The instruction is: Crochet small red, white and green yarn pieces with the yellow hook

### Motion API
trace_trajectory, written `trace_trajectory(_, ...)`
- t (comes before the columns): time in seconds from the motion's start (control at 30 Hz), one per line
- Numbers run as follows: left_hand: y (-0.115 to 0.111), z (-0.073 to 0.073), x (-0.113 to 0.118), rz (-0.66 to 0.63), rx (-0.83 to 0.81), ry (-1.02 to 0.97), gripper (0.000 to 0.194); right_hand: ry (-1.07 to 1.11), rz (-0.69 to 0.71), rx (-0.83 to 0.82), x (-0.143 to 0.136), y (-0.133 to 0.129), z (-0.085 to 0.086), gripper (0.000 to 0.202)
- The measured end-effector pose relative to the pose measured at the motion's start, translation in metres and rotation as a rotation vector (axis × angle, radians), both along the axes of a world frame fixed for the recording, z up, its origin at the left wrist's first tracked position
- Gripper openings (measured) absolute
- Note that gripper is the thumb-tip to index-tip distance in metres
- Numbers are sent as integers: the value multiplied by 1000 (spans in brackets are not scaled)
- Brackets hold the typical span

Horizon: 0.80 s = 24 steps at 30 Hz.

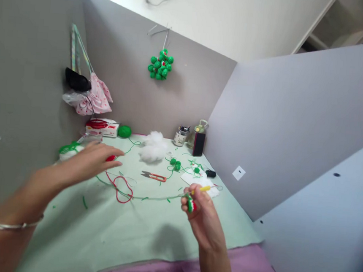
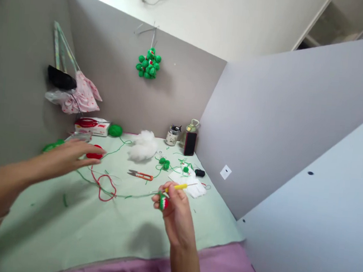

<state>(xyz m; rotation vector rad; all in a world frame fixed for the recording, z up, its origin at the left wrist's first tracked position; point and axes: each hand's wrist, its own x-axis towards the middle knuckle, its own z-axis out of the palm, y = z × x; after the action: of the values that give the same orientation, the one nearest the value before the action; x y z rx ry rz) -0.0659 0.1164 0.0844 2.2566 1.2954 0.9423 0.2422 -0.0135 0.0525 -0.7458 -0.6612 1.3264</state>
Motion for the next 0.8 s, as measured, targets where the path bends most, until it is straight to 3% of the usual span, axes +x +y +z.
trace_trajectory(0.03, -13, 1, 21, -38, 7, -22, 33, -11, 41, 11, -11, 1, -1, 31)
trace_trajectory(0.1, -37, -3, 63, -182, -134, -316, 35, -14, 113, 39, -29, 2, -1, 32)
trace_trajectory(0.2, -65, -18, 105, -334, -620, -788, 37, 3, 102, 89, -41, 1, 1, 30)
trace_trajectory(0.27, -76, -21, 111, -396, -759, -848, 53, 0, 34, 124, -41, 0, 2, 27)
trace_trajectory(0.3, -80, -18, 108, -438, -831, -880, 58, -11, -4, 136, -40, -1, 1, 26)
trace_trajectory(0.37, -85, -5, 97, -526, -1000, -1135, 54, -41, -61, 143, -38, -2, -2, 25)
trace_trajectory(0.4, -87, 4, 91, -503, -973, -1268, 48, -52, -73, 139, -39, -2, -4, 25)
trace_trajectory(0.47, -89, 18, 81, -423, -716, -1401, 47, -53, -83, 135, -41, -3, -8, 25)
trace_trajectory(0.53, -89, 21, 78, -370, -360, -1214, 63, -47, -104, 149, -44, -4, -12, 23)
trace_trajectory(0.6, -89, 11, 81, -351, -164, -950, 66, -68, -160, 182, -46, -5, -16, 20)
trace_trajectory(0.73, -94, -25, 92, -237, -196, -625, 24, -269, -311, 282, -50, -9, -27, 15)
trace_trajectory(0.8, -98, -37, 98, -231, -441, -684, 32, -417, -380, 358, -53, -10, -33, 16)
